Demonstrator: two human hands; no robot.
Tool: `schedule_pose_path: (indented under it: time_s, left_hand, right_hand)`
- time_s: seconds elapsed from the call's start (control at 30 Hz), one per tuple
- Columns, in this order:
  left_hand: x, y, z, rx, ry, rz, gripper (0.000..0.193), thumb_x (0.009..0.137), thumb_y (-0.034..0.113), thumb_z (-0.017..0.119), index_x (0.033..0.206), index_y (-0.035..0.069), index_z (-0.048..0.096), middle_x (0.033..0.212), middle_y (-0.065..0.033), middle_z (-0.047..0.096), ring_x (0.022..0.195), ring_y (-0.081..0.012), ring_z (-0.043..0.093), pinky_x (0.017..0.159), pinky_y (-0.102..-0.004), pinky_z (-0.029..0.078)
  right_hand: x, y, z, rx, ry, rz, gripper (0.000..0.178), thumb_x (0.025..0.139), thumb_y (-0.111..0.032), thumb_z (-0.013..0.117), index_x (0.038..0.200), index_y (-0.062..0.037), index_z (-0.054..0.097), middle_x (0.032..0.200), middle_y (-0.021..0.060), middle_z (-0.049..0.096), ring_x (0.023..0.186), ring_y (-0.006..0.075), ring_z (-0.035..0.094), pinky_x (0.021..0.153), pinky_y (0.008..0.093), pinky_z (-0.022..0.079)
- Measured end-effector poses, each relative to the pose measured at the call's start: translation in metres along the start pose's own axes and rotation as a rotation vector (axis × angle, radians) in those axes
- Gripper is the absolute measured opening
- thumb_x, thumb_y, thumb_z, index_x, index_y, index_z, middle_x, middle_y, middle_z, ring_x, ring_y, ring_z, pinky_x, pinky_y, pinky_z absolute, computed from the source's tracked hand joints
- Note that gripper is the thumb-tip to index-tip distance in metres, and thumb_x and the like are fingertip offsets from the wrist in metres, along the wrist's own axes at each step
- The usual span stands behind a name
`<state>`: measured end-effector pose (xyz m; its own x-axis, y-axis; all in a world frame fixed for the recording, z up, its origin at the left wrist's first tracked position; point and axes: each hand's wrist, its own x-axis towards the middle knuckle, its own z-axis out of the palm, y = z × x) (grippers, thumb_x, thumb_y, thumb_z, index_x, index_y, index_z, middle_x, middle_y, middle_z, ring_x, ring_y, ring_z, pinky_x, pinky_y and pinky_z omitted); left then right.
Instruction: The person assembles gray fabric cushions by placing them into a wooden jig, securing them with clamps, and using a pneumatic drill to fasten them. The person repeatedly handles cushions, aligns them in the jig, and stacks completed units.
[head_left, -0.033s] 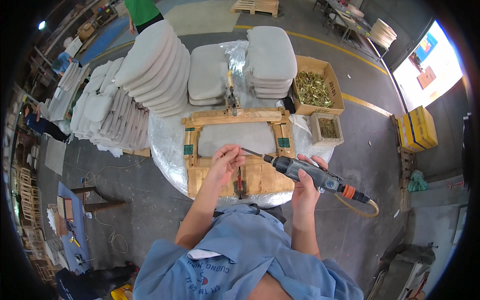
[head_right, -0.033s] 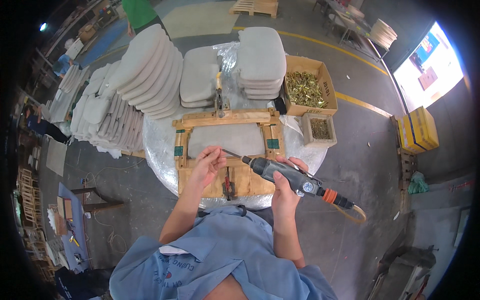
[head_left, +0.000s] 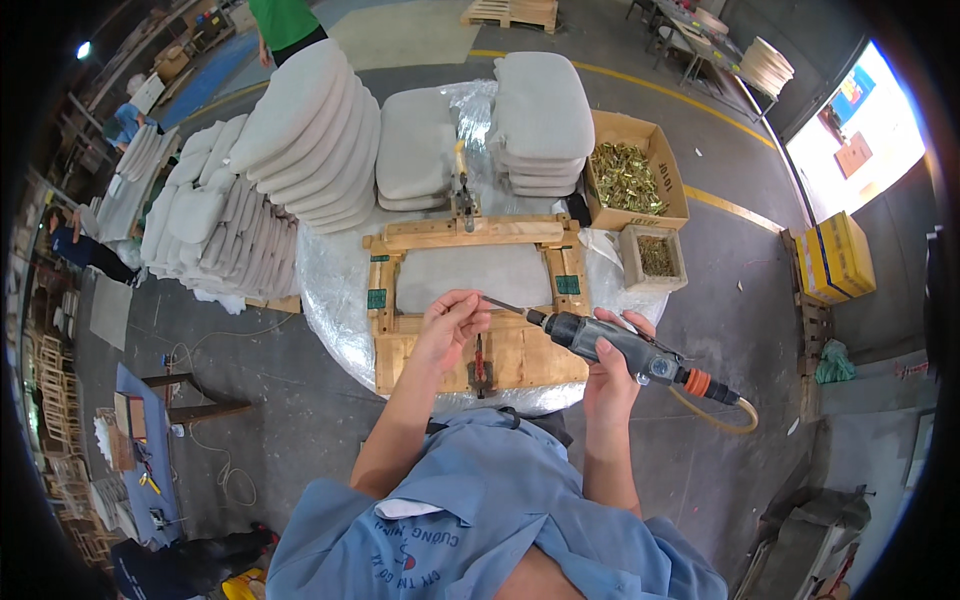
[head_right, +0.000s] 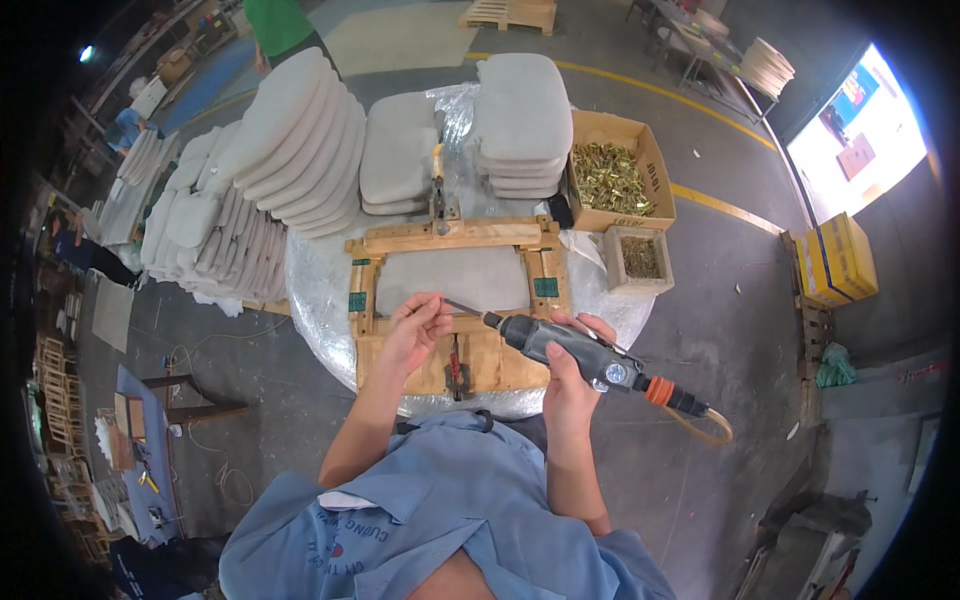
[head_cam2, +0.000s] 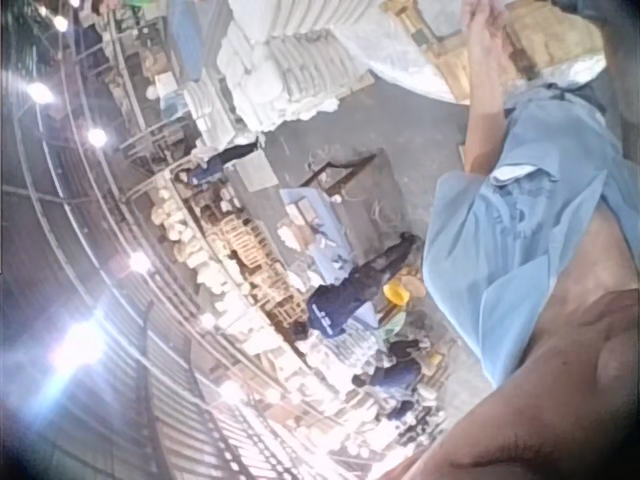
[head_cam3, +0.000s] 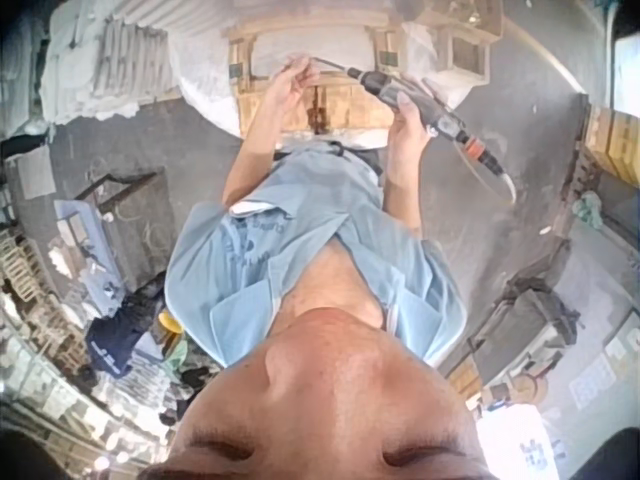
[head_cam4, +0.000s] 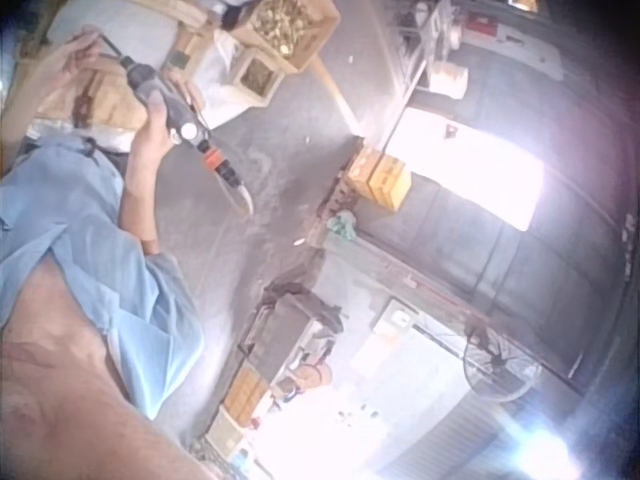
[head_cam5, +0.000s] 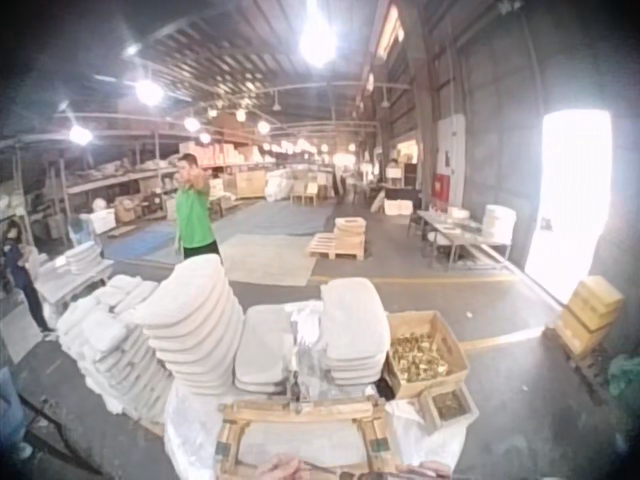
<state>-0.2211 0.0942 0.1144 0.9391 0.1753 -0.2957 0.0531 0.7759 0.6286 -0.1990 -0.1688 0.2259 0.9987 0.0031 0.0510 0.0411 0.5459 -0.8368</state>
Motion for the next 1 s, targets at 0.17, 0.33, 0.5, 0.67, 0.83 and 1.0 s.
schedule_pose_path:
  time_s: [0.17,0.33,0.5,0.67,0.83,1.0]
  left_hand:
    - [0.001,0.015,0.003,0.111,-0.034,-0.001,0.018,0.104,0.011,0.074,0.118,0.0,0.075,0.101,-0.0138,0.081,0.084,-0.0183,0.079,0.078,-0.0326,0.068]
    - [0.002,0.04,-0.015,0.315,-0.155,-0.051,0.016,0.103,0.011,0.075,0.115,0.0,0.077,0.099,-0.0134,0.081,0.083,-0.0179,0.079,0.076,-0.0317,0.066]
    - [-0.01,0.063,-0.02,0.548,-0.242,-0.122,0.017,0.102,0.012,0.077,0.114,-0.001,0.078,0.098,-0.0124,0.081,0.08,-0.0172,0.079,0.075,-0.0305,0.065]
    - [-0.009,0.052,-0.05,0.453,-0.283,-0.101,0.026,0.103,0.017,0.077,0.123,0.0,0.076,0.11,-0.011,0.081,0.095,-0.0163,0.077,0.086,-0.0298,0.061]
    - [0.05,0.05,-0.12,1.113,0.568,0.444,0.072,0.098,0.051,0.078,0.145,0.0,0.062,0.143,-0.0218,0.066,0.13,-0.0306,0.064,0.108,-0.0411,0.051]
    - [0.106,0.044,-0.177,1.554,1.089,-0.075,0.086,0.097,0.057,0.069,0.158,0.001,0.042,0.148,-0.0183,0.059,0.136,-0.0376,0.057,0.108,-0.0544,0.049]
  right_hand:
    - [0.008,0.007,0.0,-0.004,-0.011,0.02,0.06,0.093,-0.006,0.073,0.147,-0.0095,0.046,0.137,0.0228,0.065,0.121,0.03,0.07,0.103,0.0449,0.061]
    - [0.022,0.005,0.004,0.063,-0.03,0.131,0.061,0.09,-0.001,0.077,0.144,-0.0072,0.049,0.131,0.0223,0.069,0.121,0.0285,0.069,0.111,0.0425,0.054]
    - [0.034,0.012,0.001,-0.022,-0.026,0.192,0.056,0.094,-0.011,0.07,0.147,-0.0099,0.05,0.128,0.0214,0.07,0.115,0.0302,0.072,0.098,0.0471,0.064]
    - [0.04,0.027,0.018,-0.023,0.009,0.286,0.058,0.092,-0.007,0.073,0.145,-0.0082,0.05,0.127,0.0217,0.07,0.109,0.0294,0.074,0.088,0.0451,0.069]
    - [0.056,0.06,0.043,-0.231,-0.095,0.176,0.059,0.09,-0.002,0.076,0.144,-0.0063,0.051,0.129,0.0221,0.069,0.119,0.0319,0.071,0.104,0.048,0.061]
    - [0.084,0.102,0.116,-0.568,-0.484,-0.075,0.056,0.085,0.0,0.084,0.133,-0.0017,0.056,0.123,0.0199,0.072,0.116,0.0278,0.071,0.105,0.0413,0.057]
